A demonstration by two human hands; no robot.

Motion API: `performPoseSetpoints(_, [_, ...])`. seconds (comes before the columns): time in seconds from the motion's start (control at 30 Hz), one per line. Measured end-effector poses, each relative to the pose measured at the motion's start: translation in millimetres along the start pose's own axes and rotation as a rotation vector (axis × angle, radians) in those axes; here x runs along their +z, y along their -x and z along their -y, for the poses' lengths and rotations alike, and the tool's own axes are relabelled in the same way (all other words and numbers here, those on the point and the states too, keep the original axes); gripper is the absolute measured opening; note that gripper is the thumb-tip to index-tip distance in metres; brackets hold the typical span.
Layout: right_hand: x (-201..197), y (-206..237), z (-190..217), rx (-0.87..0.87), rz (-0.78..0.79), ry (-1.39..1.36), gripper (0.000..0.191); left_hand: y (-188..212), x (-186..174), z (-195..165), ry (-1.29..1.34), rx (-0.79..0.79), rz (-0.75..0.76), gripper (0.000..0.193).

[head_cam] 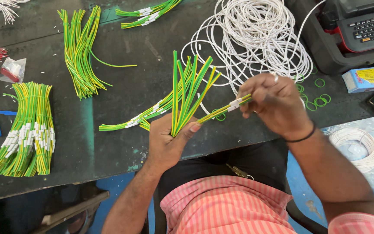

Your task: The person gathers loose green and yellow insulated wires from the workbench, aligns them into a bundle, and secures the bundle with a green rubber band. They place the finished bundle with other completed bundles and repeat the process with more wires.

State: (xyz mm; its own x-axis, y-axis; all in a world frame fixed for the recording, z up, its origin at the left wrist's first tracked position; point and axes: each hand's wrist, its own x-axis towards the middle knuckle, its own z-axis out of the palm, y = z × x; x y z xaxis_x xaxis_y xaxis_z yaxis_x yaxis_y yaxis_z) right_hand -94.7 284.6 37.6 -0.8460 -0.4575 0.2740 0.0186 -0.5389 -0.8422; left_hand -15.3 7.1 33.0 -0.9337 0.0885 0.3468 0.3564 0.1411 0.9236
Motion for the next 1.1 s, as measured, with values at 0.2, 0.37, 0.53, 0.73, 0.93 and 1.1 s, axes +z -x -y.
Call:
performPoseSetpoints(0.2, [35,2,-40,0.057,-0.010,0.254,0.015,-1,9,-4,-0.056,0.009,-0.014,0.017])
performPoseSetpoints(0.37, [45,-5,-43,0.087,-0.038,0.297,0.013,-3,12,-6,-0.136,-0.025,-0.066,0.018])
performPoseSetpoints(0.53, [39,-9,-46,0.132,0.023,0.167,0.019,-5,4,-5,-0.140,-0.035,-0.015,0.018])
performPoseSetpoints(0.73, [11,-52,-82,-0.023,-0.007,0.699,0.026,1,-8,-9,-0.082,0.056,-0.117,0.018])
performPoseSetpoints(0.93, [16,-74,-132,0.080,0.028,1.582,0.030,10,-17,-21,-0.024,0.160,-0.094,0.020])
performPoseSetpoints(1.1, [52,-75,-127,-0.383,0.332,1.197,0.030,17,-22,-34,-0.041,0.104,-0.129,0.019])
